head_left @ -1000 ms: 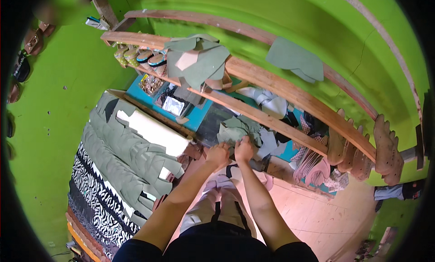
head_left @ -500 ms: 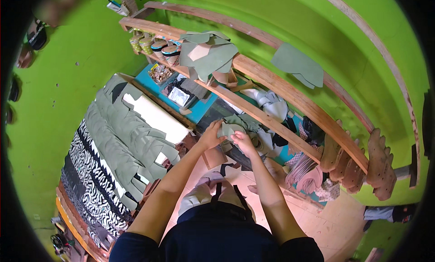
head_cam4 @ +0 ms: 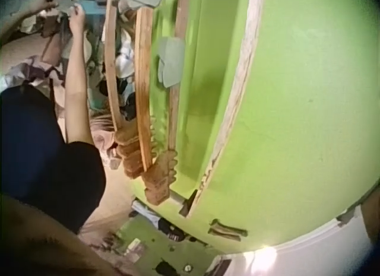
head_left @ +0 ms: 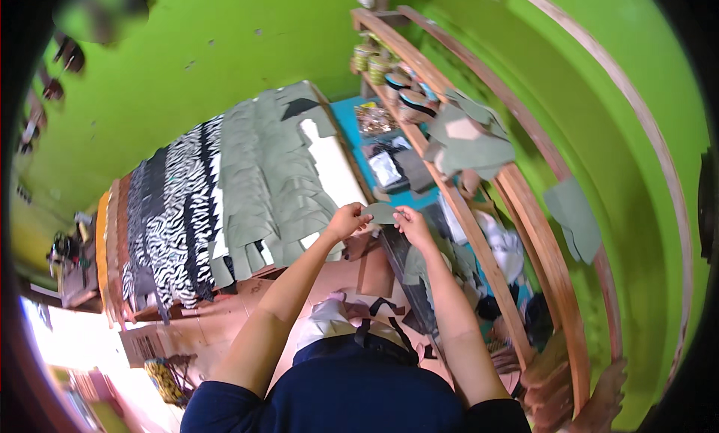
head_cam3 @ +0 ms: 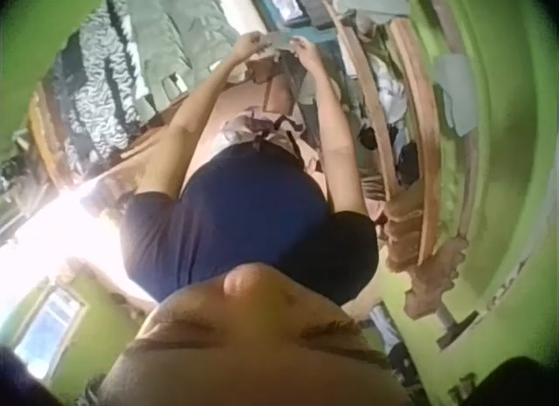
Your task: Arranging and stacking cut-out leather and fabric material pieces for shoe manufacturing on a work table.
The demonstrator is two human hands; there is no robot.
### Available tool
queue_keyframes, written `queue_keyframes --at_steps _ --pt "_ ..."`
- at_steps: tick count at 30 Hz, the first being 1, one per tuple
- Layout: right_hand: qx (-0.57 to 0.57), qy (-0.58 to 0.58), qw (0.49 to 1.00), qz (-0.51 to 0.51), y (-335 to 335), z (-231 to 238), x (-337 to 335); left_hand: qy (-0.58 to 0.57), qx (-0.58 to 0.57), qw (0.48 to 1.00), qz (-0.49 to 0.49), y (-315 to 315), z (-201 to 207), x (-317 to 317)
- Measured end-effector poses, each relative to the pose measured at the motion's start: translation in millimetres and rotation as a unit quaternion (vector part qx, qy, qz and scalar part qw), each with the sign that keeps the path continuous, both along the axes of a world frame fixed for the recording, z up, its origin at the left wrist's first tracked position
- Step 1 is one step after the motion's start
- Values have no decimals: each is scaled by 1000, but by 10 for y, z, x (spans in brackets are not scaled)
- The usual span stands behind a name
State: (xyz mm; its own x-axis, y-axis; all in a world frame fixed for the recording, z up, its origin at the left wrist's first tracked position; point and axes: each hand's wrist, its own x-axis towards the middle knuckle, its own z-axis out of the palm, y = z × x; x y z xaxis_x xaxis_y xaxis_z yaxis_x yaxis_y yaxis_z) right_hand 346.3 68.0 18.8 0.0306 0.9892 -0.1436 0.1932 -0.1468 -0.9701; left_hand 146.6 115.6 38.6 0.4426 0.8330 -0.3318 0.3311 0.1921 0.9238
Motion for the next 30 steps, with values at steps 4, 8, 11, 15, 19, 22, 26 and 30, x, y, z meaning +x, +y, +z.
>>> queue_keyframes --at_steps 4,8,11,15,19,22,26,30 --pt "44 -23 997 56 502 76 -425 30 34 995 87 198 43 -509" --pt "72 -19 992 101 1049 95 -797 -45 22 986 161 456 53 -912" --pt "57 -23 991 117 1499 107 -946 -94 27 976 197 722 120 -1077" --pt "100 -80 987 101 2067 152 -1207 4 60 977 205 1190 175 -1317" --pt "147 -101 981 74 2594 180 -1421 49 94 971 215 1701 206 -1442" --pt "232 -231 944 47 2978 134 -1487 100 120 964 215 2092 167 -1492" --pt "174 -363 913 59 3356 119 -1618 185 107 955 206 2503 26 -1587" --pt "281 -417 859 94 3588 67 -1726 268 101 937 200 2783 -116 -1620"
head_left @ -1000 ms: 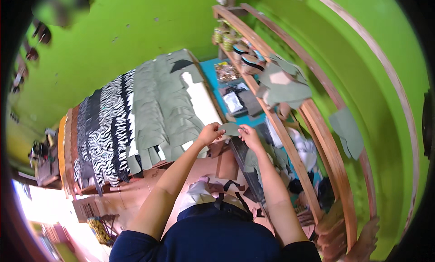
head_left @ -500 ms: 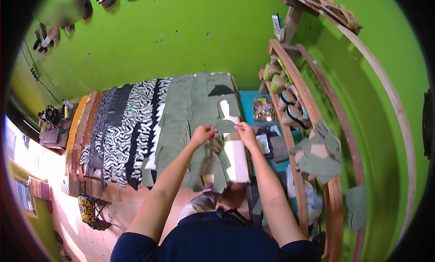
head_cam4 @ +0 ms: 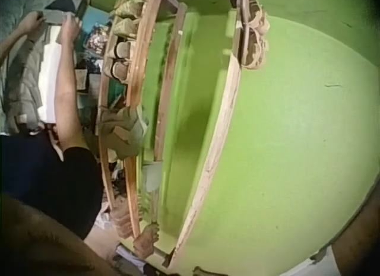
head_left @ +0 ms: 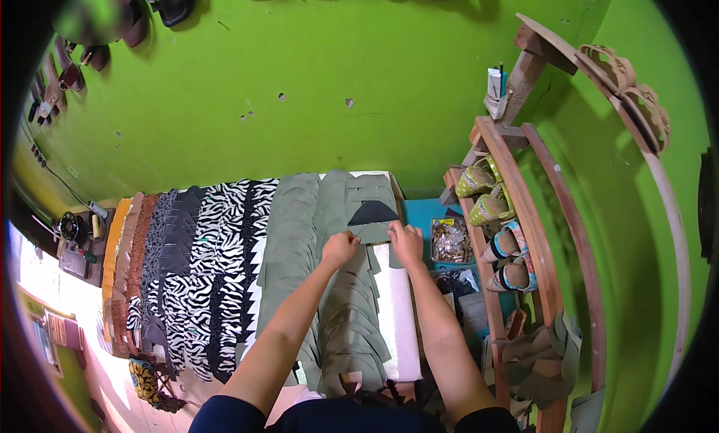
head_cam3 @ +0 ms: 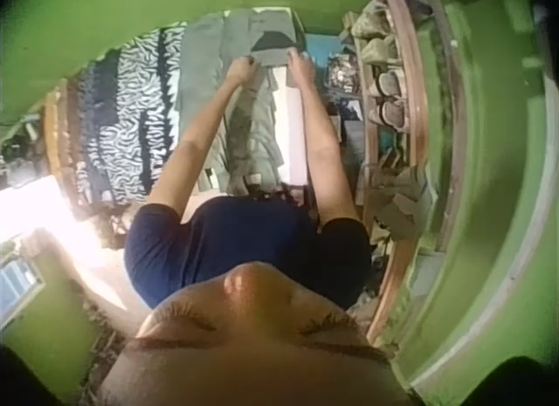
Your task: Arranging and stacking cut-out leather and fabric material pieces for shoe manufacturing on a work table.
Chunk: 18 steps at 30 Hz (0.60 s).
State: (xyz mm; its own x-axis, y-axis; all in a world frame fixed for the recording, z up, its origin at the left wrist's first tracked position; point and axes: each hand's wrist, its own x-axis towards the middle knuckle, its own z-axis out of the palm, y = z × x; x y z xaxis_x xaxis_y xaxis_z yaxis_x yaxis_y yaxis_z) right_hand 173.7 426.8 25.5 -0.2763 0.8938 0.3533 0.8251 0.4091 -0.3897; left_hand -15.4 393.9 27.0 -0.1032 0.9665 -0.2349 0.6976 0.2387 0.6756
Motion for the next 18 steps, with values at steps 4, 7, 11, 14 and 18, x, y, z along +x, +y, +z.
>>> queue_keyframes --at_steps 4,7,11,14,18 --pt "79 -36 996 37 117 -165 40 38 -5 999 -7 116 -43 49" --pt "111 -68 991 38 123 -219 5 60 5 998 -13 131 -59 41" --pt "151 -94 983 37 115 -256 -27 71 8 997 -11 122 -73 32" --pt "159 -112 980 40 104 -267 -10 80 26 996 -18 84 -103 58" --pt "155 -144 976 47 81 -281 8 132 55 989 -36 40 -107 105"
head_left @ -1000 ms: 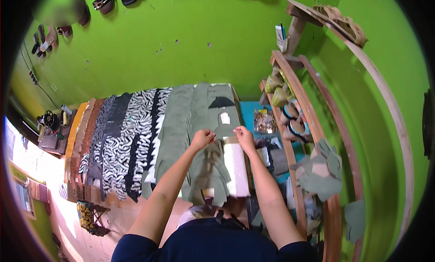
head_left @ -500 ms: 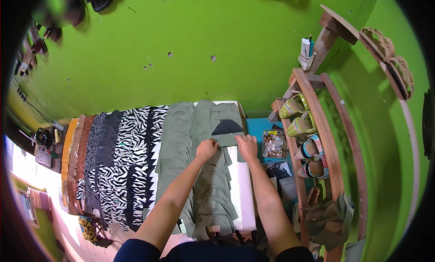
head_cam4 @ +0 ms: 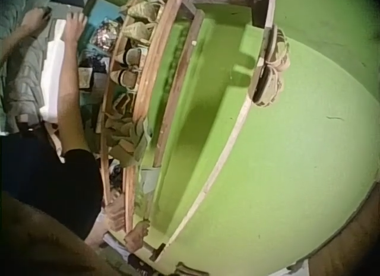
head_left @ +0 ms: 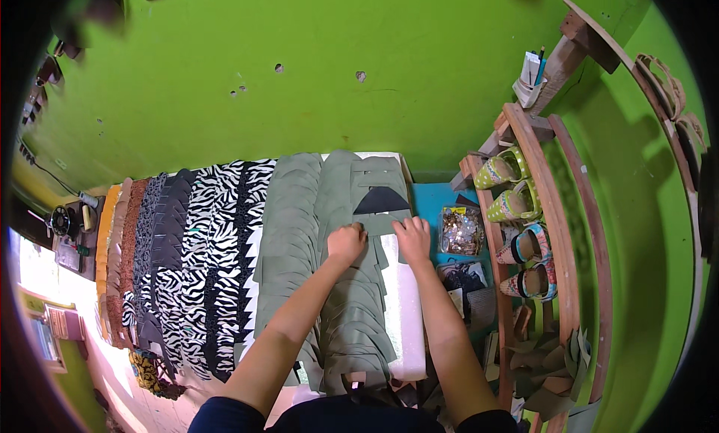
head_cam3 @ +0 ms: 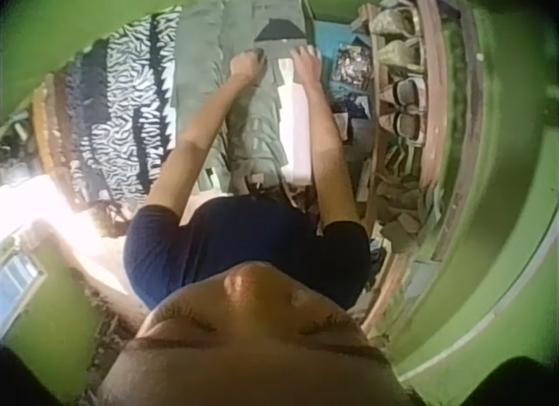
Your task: Arranging and stacking cut-out leather and fabric material pieces for shoe manufacturing on a work table.
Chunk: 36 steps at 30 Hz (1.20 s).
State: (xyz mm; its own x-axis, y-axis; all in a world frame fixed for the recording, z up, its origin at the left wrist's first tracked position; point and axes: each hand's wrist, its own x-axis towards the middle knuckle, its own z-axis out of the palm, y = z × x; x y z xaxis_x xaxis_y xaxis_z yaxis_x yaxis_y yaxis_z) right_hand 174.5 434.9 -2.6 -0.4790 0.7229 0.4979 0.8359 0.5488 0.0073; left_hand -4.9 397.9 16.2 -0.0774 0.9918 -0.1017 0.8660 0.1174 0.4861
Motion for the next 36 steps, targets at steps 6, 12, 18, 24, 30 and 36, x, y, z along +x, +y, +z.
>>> queue_keyframes --at_steps 6,12,18,24,30,36 --pt "-25 44 997 -65 -195 93 -125 54 132 989 -45 -166 -71 42" --pt "-153 -15 988 -24 -433 -76 -288 112 183 959 -183 -282 -319 126" --pt "-202 -11 974 -104 -478 -118 -134 123 124 971 -164 -354 -286 50" --pt "-235 61 952 -186 -741 -17 -16 181 92 974 -98 -607 -174 191" --pt "-182 114 963 -162 -1750 11 261 143 110 967 -180 -1475 -21 640" --pt "-152 142 960 -190 -2943 113 691 79 174 940 -281 -2494 -1 1297"
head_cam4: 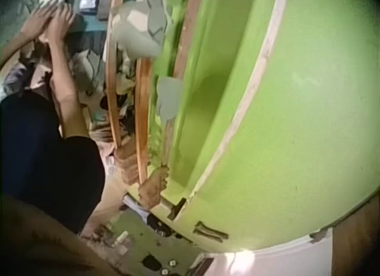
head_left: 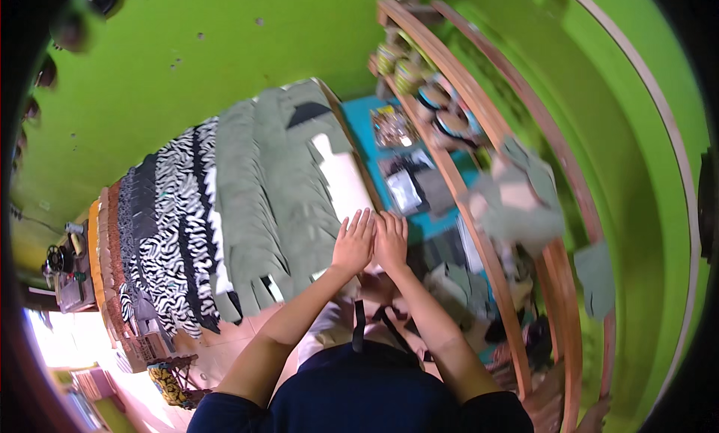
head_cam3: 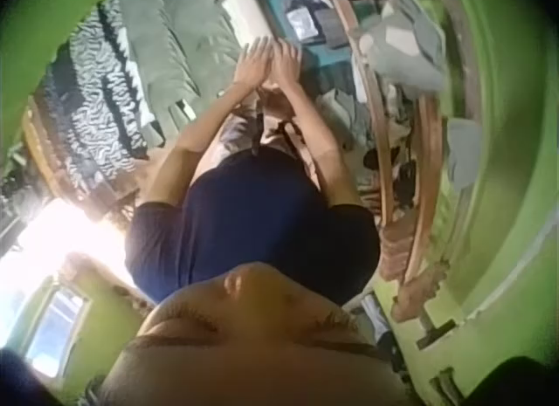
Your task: Arranging and stacking cut-out leather and fabric material pieces for shoe manufacturing on a work table.
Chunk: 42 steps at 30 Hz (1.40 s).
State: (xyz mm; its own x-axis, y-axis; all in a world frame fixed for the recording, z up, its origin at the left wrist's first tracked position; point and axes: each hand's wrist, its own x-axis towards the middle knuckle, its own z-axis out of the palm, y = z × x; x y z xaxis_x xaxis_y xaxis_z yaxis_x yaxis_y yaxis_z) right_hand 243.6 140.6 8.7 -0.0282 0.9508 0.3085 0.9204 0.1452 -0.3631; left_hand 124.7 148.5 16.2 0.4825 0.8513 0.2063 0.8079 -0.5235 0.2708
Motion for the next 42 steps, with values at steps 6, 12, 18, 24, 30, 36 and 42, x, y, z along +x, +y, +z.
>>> queue_keyframes --at_steps 6,12,18,24,30,36,42 --pt "-11 -1 995 -97 -1261 -88 556 -57 -17 993 -103 -967 -191 612" --pt "-19 37 976 -214 -2291 -230 1071 -30 -200 963 -179 -1623 -356 980" --pt "-9 221 881 -419 -2564 -502 1376 78 -313 923 -209 -1719 -376 1198" --pt "-138 230 848 -457 -2225 -486 1533 149 -348 898 -224 -1653 -466 1416" --pt "-292 117 811 -493 -1907 -426 1530 142 -389 877 -243 -1481 -689 1587" --pt "-247 133 877 -390 -1848 -568 1531 114 -416 868 -246 -1484 -955 1575" --pt "-201 205 884 -370 -1760 -658 1527 62 -420 870 -252 -1519 -970 1530"
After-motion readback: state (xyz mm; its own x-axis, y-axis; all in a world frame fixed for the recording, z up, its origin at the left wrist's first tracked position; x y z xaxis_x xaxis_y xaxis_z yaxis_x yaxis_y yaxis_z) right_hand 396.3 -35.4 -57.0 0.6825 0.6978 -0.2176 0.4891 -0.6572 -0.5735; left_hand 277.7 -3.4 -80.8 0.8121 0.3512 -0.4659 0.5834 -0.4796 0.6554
